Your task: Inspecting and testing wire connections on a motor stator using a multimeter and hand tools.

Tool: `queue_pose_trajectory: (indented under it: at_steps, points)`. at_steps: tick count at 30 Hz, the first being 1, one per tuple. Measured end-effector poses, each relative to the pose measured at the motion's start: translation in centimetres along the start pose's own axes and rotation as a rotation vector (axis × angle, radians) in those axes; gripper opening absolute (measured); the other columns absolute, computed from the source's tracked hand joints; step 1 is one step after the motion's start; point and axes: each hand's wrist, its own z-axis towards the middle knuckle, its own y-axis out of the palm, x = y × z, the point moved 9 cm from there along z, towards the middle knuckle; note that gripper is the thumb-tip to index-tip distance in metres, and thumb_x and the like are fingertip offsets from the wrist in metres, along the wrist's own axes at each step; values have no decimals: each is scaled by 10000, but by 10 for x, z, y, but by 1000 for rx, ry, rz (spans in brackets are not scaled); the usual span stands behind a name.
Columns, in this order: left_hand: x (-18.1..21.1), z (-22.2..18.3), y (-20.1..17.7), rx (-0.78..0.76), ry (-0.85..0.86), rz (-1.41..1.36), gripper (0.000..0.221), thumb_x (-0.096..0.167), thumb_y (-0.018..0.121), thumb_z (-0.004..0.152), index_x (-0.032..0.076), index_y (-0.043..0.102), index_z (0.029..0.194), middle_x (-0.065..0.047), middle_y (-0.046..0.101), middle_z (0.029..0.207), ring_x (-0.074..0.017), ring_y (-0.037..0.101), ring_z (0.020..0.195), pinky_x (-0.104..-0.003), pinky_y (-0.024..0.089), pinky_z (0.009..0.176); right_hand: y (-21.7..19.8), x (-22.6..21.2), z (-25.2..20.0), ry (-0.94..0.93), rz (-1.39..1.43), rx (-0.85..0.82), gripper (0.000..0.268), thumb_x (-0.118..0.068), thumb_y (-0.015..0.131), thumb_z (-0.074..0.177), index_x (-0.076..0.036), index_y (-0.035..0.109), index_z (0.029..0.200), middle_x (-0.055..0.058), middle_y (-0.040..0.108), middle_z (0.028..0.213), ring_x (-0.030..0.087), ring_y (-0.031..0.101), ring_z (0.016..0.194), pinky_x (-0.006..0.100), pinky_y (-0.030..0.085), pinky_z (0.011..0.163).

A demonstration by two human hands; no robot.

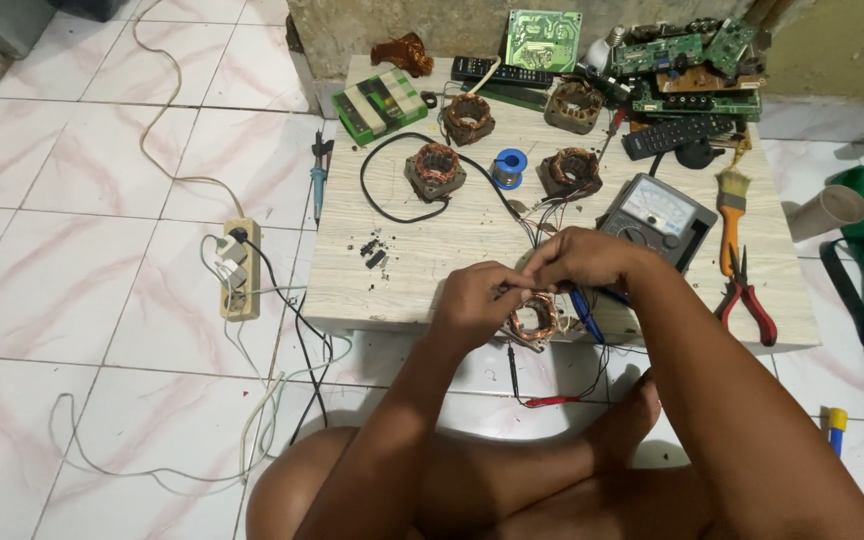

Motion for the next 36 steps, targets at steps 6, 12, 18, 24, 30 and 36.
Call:
queue_pose_trajectory:
  at_steps: [6, 12, 18, 24, 30, 36]
  points:
    - [-5, 2, 1, -43, -124, 50, 138, 106, 772, 870, 105, 801, 1005, -126, 770, 910, -294, 753, 906, -367, 608, 762, -23, -1, -48, -170, -132, 560, 277, -262, 854, 827, -119, 826, 1062, 162, 772, 949, 308, 737, 967, 432, 589, 817]
    - [-3, 1, 0, -59, -120, 53, 129, 86, 748, 882, 96, 801, 999, -128, 764, 892, -302, 756, 897, -365, 616, 750, 14, 33, -105, -341, -245, 926, 117, -270, 883, 831, -214, 822, 914, 60, 718, 1167, 282, 684, 1078, 359, 578, 857]
    - [-2, -2, 0, -32, -95, 40, 121, 75, 740, 889, 96, 799, 993, -141, 756, 888, -312, 754, 887, -382, 622, 731, 46, 30, -97, -141, -503, 887, 154, -319, 795, 816, -209, 853, 907, 117, 573, 1495, 415, 511, 1369, 474, 456, 1140]
    - [-1, -4, 0, -25, -100, 29, 130, 61, 712, 912, 70, 795, 1012, -162, 743, 876, -341, 746, 887, -409, 626, 738, 53, 16, -97, 87, -353, 926, 833, -379, 762, 774, -75, 524, 1511, 158, 642, 1396, 324, 354, 1520, 512, 329, 1223]
    - [-10, -3, 5, -33, -101, 42, 123, 66, 726, 901, 74, 794, 1003, -169, 739, 870, -350, 746, 883, -417, 629, 730, 54, 25, -92, 175, -237, 926, 853, -453, 779, 756, -135, 534, 1509, 132, 542, 1512, 278, 321, 1541, 527, 322, 1217]
    - [-15, -1, 9, -19, -97, 34, 116, 51, 719, 899, 55, 791, 991, -186, 736, 863, -351, 748, 875, -404, 630, 719, 49, 51, -71, 161, -372, 979, 399, -367, 693, 833, -158, 777, 1161, 86, 501, 1586, 336, 395, 1493, 572, 391, 1142]
